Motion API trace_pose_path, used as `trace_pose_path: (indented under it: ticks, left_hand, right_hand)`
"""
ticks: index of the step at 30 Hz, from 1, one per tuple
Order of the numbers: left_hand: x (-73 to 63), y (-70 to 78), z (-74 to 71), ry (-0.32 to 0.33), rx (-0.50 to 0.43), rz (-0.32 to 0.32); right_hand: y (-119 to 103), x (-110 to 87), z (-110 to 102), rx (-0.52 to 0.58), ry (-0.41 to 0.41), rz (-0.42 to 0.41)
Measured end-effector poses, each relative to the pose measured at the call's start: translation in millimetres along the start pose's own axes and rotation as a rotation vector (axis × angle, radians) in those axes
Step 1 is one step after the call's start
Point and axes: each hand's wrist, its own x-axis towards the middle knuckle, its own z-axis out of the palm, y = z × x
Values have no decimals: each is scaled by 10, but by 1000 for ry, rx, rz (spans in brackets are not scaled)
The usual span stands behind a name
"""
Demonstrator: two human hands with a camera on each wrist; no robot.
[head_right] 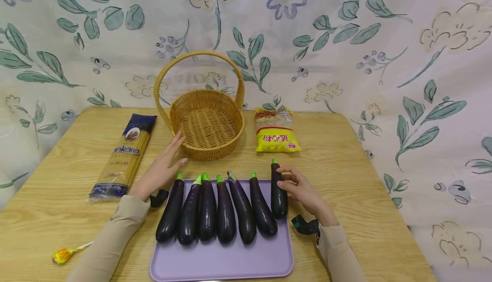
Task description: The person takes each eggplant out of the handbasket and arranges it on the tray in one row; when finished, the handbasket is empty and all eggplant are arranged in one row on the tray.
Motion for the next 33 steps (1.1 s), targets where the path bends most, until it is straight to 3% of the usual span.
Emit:
trace_pose_path:
  ticks: [10, 26, 33]
  left_hand:
    - [31, 3, 1, 9, 2, 12]
    - [5, -3, -29, 10, 12, -20]
    - [-4, 67, -123, -68, 68, -55]
  right_hand:
    - [21, -75, 43, -77, -19, -71]
    - [34, 10, 10, -113, -31, -81]
    - [-31, -82, 15, -179, 82, -131]
